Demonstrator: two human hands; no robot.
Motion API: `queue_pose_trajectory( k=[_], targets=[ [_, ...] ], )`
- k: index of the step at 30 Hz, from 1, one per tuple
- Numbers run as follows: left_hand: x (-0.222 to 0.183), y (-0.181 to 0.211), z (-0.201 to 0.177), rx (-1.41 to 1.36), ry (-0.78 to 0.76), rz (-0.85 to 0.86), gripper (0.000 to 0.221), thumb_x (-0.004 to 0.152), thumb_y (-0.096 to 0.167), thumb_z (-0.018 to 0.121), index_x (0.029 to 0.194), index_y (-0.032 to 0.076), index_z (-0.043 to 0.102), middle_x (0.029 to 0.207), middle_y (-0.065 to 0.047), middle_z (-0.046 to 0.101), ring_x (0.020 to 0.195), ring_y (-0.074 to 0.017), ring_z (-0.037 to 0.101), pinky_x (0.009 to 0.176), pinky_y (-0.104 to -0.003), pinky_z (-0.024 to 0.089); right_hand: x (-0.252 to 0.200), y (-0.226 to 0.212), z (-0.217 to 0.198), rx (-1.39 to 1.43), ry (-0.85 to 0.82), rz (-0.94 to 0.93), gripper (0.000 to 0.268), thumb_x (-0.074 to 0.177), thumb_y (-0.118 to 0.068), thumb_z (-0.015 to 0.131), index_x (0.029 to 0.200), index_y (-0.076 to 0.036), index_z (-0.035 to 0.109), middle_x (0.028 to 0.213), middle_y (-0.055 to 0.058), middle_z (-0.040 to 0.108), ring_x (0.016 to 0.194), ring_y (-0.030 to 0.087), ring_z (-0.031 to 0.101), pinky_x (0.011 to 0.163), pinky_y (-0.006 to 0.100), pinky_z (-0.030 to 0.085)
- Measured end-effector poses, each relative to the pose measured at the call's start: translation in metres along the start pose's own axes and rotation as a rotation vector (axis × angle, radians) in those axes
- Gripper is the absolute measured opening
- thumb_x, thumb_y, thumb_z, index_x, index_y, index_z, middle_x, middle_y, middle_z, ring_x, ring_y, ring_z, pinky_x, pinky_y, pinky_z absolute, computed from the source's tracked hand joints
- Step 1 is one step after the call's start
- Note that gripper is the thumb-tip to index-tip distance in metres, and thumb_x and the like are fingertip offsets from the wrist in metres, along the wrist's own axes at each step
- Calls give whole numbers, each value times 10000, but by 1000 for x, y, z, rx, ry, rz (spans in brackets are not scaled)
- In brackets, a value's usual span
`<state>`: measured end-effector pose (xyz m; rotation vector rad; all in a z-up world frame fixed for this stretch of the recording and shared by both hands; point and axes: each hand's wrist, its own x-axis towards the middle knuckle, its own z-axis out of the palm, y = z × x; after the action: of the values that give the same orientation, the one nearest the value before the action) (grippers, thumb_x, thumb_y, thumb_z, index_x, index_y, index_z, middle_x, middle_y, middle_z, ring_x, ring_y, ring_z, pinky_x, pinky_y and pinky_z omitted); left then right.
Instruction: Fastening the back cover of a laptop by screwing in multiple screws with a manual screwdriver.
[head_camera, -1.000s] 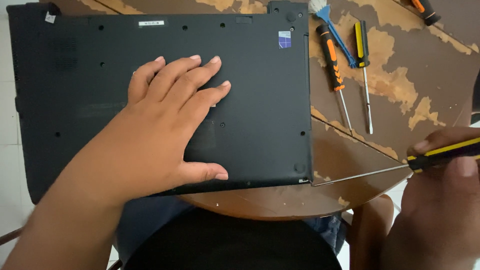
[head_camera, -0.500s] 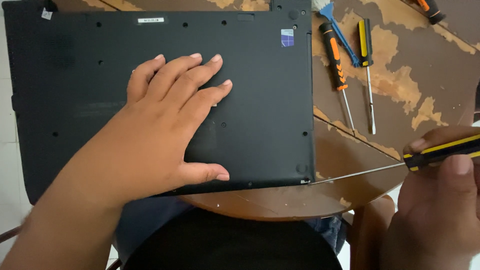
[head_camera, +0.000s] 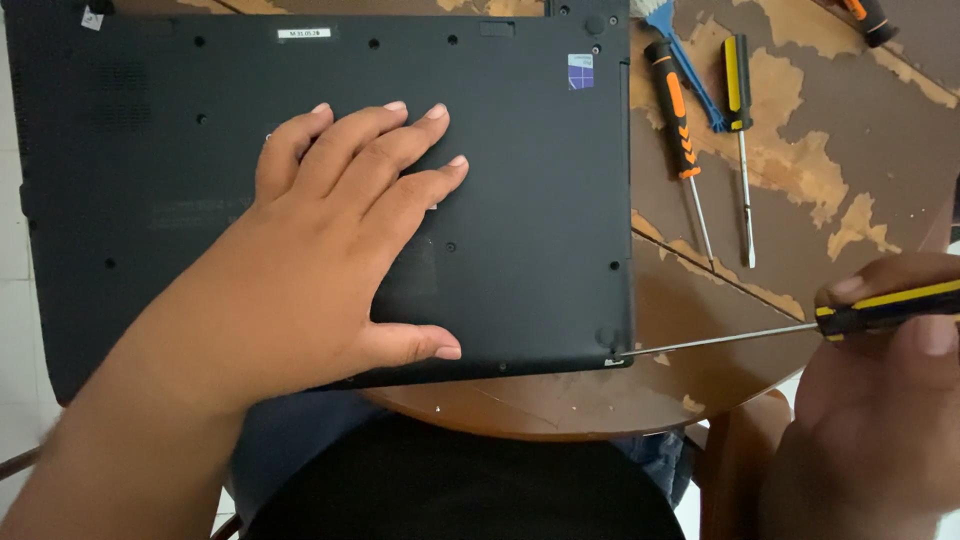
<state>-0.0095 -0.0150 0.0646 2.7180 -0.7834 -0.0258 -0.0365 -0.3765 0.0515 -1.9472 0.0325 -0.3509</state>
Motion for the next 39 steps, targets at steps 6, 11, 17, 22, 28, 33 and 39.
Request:
queue_pose_trajectory(
  k=[6, 11, 17, 22, 28, 33, 39],
  targets=[
    [1, 0, 0, -6, 6, 1, 1168, 676, 817, 777, 1502, 47, 481, 1632, -184, 359, 1502, -350, 285, 1212, -553, 143, -2, -10, 10, 12, 34, -16, 317, 1152, -407, 450, 1147, -91, 469, 1136, 79, 547, 1032, 146, 511, 996, 246, 411],
    [0, -1, 1, 1, -4, 3, 1159, 697, 824, 754, 1510, 48, 473, 1639, -184, 347, 1509, -351, 273, 1213, -556, 131, 0, 2, -1, -30, 6, -61, 325, 1187, -373, 414, 1133, -59, 480, 1128, 104, 560, 1054, 174, 532, 1029, 272, 413],
    [1, 0, 0, -3, 2, 3, 1175, 670, 814, 780, 1506, 45, 475, 1637, -179, 351, 1505, -352, 279, 1209, -562, 144, 4, 12, -7, 21, -2, -65, 318, 1161, -406, 443, 1123, -92, 469, 1111, 88, 549, 1004, 152, 508, 971, 260, 409],
    [1, 0, -1, -22, -10, -3, 1159, 689, 801, 777, 1508, 43, 466, 1643, -179, 337, 1507, -352, 268, 1211, -563, 128, 7, 17, -12, 75, -46, -59, 304, 1129, -387, 455, 1113, -85, 487, 1103, 105, 563, 981, 166, 549, 920, 244, 457],
    [1, 1, -1, -14, -2, -3, 1167, 669, 799, 791, 1503, 47, 474, 1640, -172, 345, 1507, -345, 275, 1206, -570, 143, 9, 20, -13, 108, -62, -84, 306, 1110, -386, 478, 1123, -81, 492, 1088, 128, 571, 962, 186, 579, 922, 249, 483],
    [1, 0, 0, -16, -12, -4, 1151, 689, 804, 771, 1502, 45, 472, 1639, -167, 346, 1510, -338, 266, 1208, -567, 133, 1, 0, -2, -14, 10, -54, 349, 1123, -380, 440, 1092, -41, 517, 1095, 115, 572, 1003, 181, 525, 1013, 291, 399],
    [1, 1, -1, -6, 9, 4, 1164, 668, 807, 782, 1493, 39, 492, 1624, -178, 377, 1498, -346, 295, 1206, -565, 153, -23, -51, 24, -314, 61, -104, 422, 1297, -228, 267, 1098, 84, 470, 1159, 214, 542, 998, 257, 482, 978, 340, 343]
  ],
)
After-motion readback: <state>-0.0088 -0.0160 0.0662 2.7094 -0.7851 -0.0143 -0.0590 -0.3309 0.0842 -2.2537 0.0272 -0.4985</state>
